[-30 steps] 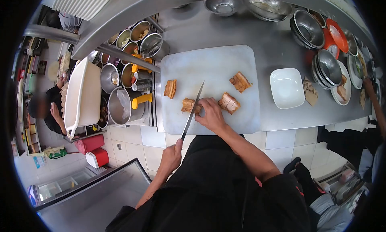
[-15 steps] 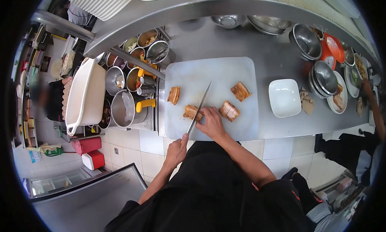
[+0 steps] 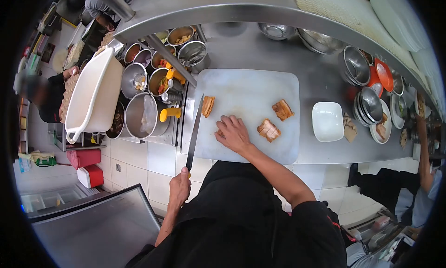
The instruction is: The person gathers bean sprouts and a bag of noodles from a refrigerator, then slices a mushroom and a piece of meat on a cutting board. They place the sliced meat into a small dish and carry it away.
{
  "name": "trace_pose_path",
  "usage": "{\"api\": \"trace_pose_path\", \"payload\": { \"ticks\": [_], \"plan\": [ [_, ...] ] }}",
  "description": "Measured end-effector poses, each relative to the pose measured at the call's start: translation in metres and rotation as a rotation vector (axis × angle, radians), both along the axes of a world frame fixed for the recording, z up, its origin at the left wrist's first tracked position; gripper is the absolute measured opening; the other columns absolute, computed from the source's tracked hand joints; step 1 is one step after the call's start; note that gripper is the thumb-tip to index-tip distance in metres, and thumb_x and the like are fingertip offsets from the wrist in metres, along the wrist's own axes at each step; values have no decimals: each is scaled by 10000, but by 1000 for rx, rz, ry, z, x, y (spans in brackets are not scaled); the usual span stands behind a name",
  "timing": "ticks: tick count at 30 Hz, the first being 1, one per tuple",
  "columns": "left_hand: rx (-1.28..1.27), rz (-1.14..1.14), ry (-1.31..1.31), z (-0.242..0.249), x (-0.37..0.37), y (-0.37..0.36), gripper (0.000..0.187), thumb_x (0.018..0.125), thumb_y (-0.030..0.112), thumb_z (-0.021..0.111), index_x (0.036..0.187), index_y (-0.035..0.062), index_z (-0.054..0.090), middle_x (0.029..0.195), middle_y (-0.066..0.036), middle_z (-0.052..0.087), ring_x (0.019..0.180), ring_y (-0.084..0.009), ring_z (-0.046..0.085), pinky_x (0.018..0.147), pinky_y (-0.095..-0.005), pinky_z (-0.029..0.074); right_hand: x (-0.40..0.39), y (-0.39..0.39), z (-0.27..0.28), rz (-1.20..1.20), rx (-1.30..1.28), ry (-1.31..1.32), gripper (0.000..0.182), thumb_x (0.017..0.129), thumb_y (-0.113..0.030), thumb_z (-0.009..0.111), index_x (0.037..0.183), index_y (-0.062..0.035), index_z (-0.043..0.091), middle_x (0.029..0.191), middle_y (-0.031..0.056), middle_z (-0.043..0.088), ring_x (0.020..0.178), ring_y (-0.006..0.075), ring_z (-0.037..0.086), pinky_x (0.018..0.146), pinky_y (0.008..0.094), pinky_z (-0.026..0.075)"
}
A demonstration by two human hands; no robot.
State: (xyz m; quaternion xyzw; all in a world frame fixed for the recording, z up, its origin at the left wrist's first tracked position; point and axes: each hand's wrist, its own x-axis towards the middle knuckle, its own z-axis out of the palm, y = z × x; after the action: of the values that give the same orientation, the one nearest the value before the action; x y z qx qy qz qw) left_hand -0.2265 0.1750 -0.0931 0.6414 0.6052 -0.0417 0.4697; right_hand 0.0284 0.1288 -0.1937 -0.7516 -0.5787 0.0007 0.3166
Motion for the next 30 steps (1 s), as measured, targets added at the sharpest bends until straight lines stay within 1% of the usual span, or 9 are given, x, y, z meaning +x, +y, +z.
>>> {"api": "trace_pose_path", "payload": {
  "ticks": [8,10,15,17,21,24,26,28,30],
  "plan": [
    [17,40,-9,-10,-37,5,730,970,582,363,741,-65,611,607,-172,577,600,-270,573,620,-418,453,-3,-42,35,-99,-101,-4,356,735,-267,732,1030,-99,627,1123,78,550,1069,286,481,861,422,394],
    [8,71,-11,-14,-42,11,727,971,580,364,738,-64,606,605,-168,577,595,-263,566,617,-413,449,-3,-13,43,-94,-61,-11,372,734,-192,709,1082,-98,618,1157,79,549,1128,301,456,903,430,380],
    [9,50,-54,-16,-42,30,716,972,574,365,743,-61,604,603,-162,567,602,-254,564,622,-408,447,33,85,54,232,-55,-257,495,663,6,626,1146,-94,585,1195,87,547,1199,311,423,951,435,372],
    [11,39,-73,-20,-45,35,712,971,574,367,750,-57,610,606,-158,566,608,-244,564,625,-401,448,48,105,45,341,-328,-235,383,628,-21,661,1001,-83,600,1089,89,571,1129,261,470,925,385,372],
    [-8,3,-79,-22,-50,40,712,972,573,366,760,-58,619,608,-154,568,610,-240,564,628,-398,449,60,97,61,297,-510,-140,342,615,-17,674,939,-78,582,1018,77,572,1084,254,489,900,381,382],
    [-53,57,-98,-31,-54,41,717,973,571,360,754,-62,615,618,-164,580,615,-254,577,637,-405,455,47,63,55,97,-438,-2,331,619,-52,713,913,-85,563,980,77,561,1038,269,503,878,388,391],
    [27,34,-143,-31,-53,41,718,951,621,392,649,-8,558,524,-43,461,467,-120,444,459,-307,367,36,44,56,102,-349,193,380,616,-99,749,947,-91,563,997,85,564,1028,278,510,882,381,394],
    [7,15,-136,-32,-52,41,727,948,626,392,659,-18,563,535,-52,474,482,-126,453,471,-313,374,32,37,53,65,-331,177,457,612,-128,770,1017,-72,565,1028,94,570,1045,292,510,913,400,400],
    [-5,-8,-124,-33,-48,42,736,945,631,391,670,-29,569,546,-62,486,496,-132,463,483,-318,380,35,35,35,79,-73,219,487,633,-123,754,1076,-43,565,1071,112,570,1062,312,510,930,412,421]
  ]
}}
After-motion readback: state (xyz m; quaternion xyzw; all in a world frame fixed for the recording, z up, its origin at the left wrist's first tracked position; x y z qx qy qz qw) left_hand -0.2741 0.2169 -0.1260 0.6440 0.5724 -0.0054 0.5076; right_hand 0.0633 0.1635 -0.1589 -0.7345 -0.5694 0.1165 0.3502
